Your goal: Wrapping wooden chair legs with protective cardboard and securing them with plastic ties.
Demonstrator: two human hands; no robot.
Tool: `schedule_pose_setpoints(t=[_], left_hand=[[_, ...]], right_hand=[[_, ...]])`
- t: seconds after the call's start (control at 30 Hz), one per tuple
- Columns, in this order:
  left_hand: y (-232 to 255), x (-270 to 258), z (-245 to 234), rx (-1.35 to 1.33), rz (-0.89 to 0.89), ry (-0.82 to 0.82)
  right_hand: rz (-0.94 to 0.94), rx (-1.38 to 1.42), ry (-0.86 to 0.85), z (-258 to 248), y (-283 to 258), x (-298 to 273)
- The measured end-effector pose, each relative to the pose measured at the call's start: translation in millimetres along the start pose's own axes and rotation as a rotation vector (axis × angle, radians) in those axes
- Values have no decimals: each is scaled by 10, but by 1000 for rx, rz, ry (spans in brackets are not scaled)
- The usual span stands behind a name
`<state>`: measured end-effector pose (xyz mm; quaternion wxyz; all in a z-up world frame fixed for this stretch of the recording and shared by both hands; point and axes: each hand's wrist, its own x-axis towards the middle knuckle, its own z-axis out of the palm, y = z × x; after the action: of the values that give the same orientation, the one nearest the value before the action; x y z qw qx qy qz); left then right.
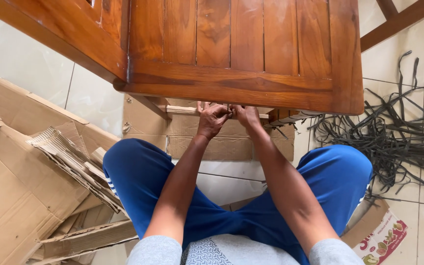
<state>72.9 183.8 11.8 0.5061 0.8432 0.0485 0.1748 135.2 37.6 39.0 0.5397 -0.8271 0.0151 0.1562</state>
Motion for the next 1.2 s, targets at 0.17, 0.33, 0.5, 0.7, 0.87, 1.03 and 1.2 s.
schedule_pose_setpoints(t=[0.17, 0.33, 0.5, 0.7, 0.87, 1.03, 1.2], left_hand=[[-63, -18, 57, 99, -29, -56], [-273, -8, 130, 198, -41, -120], [-327, -5, 198, 230, -62, -131], [-435, -1, 256, 223, -99, -119], [-586, -16, 335, 206, -74, -125], [-554, -9, 336, 238, -72, -116], [-715, -29, 402, 258, -51, -114]], right_hand=[[124, 110, -17, 47, 180, 247], [164, 238, -71, 95, 537, 412], [11, 520, 95, 69, 177, -127], [-116, 89, 249, 278, 150, -600], [-193, -31, 24, 279, 202, -762], [89, 337, 35, 365, 464, -517], [394, 862, -178, 344, 651, -403]])
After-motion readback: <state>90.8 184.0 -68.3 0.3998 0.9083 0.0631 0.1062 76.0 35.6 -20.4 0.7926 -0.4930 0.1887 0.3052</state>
